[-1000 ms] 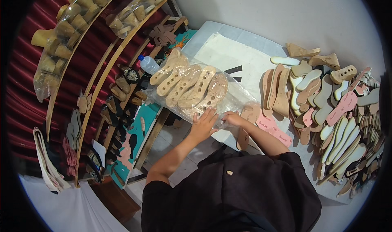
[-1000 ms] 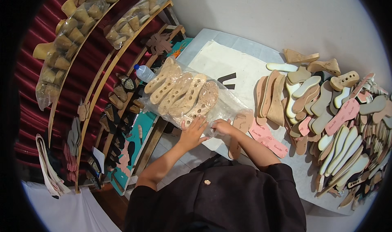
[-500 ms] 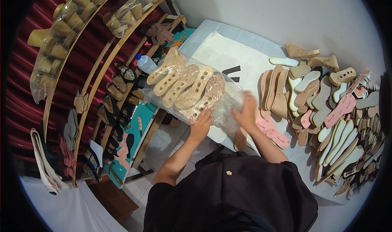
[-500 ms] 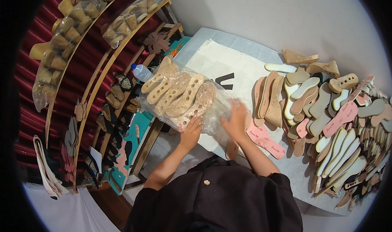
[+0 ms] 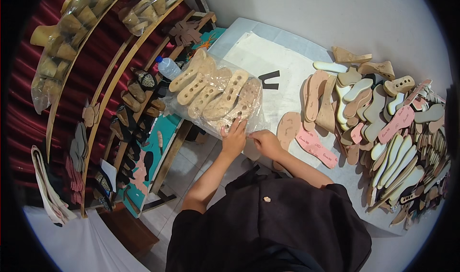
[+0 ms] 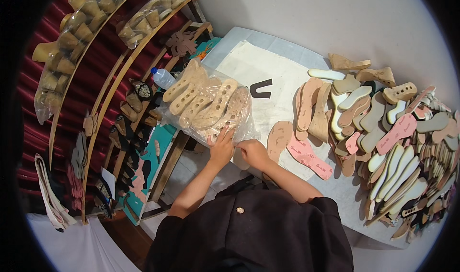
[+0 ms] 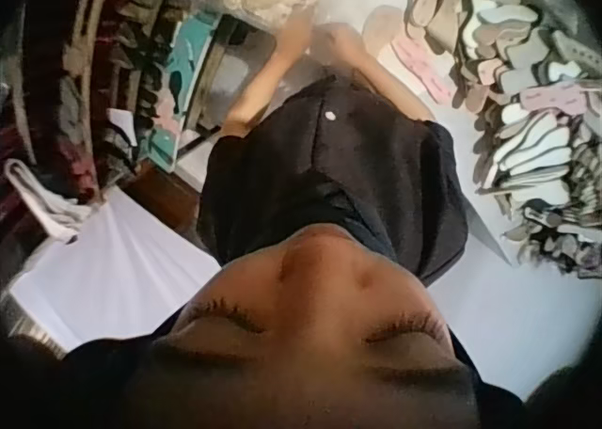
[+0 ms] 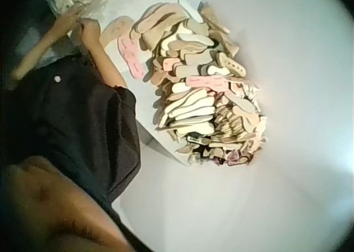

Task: The recorder picks up wooden shoe lasts from a pile on a table, places them into a large plastic bag, and then places the bag on a storage shelf.

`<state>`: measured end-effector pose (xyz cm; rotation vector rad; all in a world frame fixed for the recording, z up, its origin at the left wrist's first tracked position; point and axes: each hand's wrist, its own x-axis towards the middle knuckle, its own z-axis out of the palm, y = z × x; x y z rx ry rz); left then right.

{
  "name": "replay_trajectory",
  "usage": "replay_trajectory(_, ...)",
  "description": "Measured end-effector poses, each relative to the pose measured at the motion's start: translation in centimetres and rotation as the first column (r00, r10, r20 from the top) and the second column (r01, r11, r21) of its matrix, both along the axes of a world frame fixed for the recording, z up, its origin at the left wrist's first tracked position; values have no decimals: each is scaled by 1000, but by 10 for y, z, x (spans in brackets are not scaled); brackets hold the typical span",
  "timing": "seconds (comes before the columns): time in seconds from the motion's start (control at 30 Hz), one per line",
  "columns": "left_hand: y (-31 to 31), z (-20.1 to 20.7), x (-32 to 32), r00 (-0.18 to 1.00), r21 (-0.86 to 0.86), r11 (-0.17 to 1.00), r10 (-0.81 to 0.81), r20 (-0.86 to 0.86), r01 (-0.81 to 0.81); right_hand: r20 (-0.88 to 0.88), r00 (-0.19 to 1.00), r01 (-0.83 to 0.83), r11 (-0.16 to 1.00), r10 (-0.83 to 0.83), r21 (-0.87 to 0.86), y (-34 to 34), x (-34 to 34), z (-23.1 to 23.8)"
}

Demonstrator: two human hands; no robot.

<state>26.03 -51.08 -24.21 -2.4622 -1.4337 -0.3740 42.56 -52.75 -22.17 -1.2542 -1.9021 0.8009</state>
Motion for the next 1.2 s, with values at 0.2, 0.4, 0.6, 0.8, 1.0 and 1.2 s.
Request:
replay_trajectory(0.2,1,-2,-7,996,-41,999,-12,89,15,150,987,-72,986,49,152,-3,0,-6)
replay_trajectory(0.4,-1,4,-7,990,-68,996,-43,137,52,165,986,-39,954,-11,298,-3,-10,-39)
replay_trajectory(0.6,1,-4,-13,981,6,992,-127,150,127,405,901,33,955,-156,296,10,-13,-37)
replay_trajectory(0.8,4,-13,-15,986,74,988,-141,88,135,432,899,-56,956,-77,287,27,0,-34)
replay_trajectory(1.0,2,-5,-9,996,149,985,-88,27,83,390,921,-93,966,-9,241,28,9,-29)
replay_trajectory(1.2,2,-4,-3,998,77,997,-30,62,26,121,978,131,948,-172,291,8,11,-22)
